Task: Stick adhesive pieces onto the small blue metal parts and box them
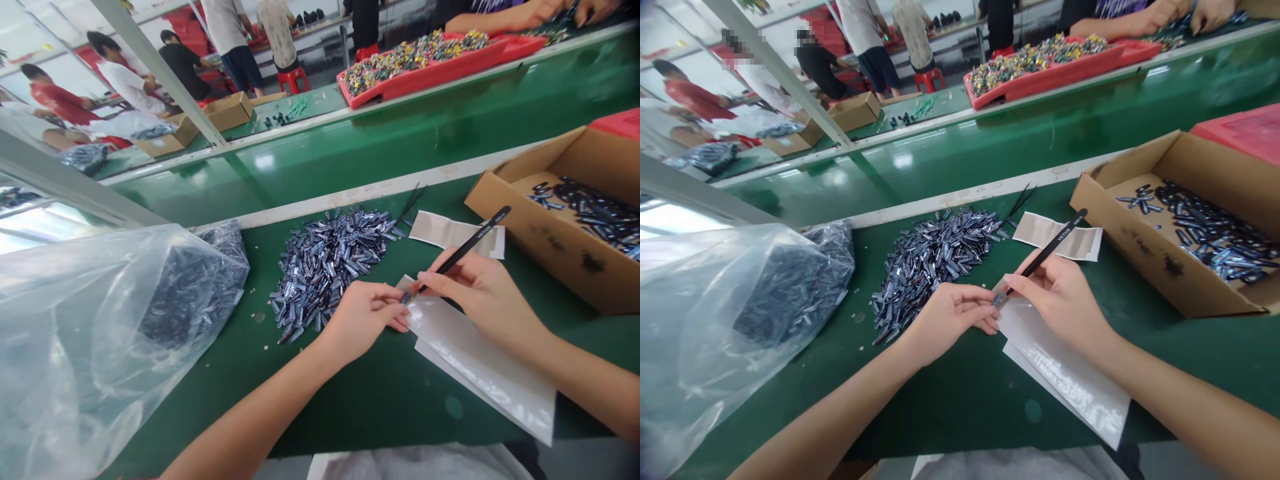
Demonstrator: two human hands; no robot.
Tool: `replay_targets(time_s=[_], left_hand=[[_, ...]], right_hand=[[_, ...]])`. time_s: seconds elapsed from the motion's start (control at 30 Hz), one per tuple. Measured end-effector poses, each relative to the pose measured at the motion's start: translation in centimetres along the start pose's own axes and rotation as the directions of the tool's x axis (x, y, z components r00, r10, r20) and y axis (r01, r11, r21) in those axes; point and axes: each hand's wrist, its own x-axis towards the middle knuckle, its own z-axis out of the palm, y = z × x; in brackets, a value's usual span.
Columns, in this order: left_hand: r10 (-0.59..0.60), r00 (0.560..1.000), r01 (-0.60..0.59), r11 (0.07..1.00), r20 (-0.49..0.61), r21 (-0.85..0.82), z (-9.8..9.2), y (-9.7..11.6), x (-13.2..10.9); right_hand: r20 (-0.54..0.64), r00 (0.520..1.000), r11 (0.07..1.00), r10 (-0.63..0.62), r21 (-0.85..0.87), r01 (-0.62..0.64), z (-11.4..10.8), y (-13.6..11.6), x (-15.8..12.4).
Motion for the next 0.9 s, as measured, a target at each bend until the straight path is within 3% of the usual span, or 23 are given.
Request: replay_targets(time_s=[0.47, 0.9], left_hand=[[-0.032, 0.999, 0.035, 0.998, 0.043, -0.06, 0.31, -0.16, -0.22], [-0.038, 0.998, 0.039, 0.999, 0.048, -0.033, 0.27, -0.04, -0.33]], right_hand=[[0.005, 0.984, 0.963, -0.178, -0.203, 0.175, 0.43, 0.61, -0.62], [-0.007, 0.975, 0.937, -0.222, -0.277, 0.212, 0.63, 0.89, -0.88]])
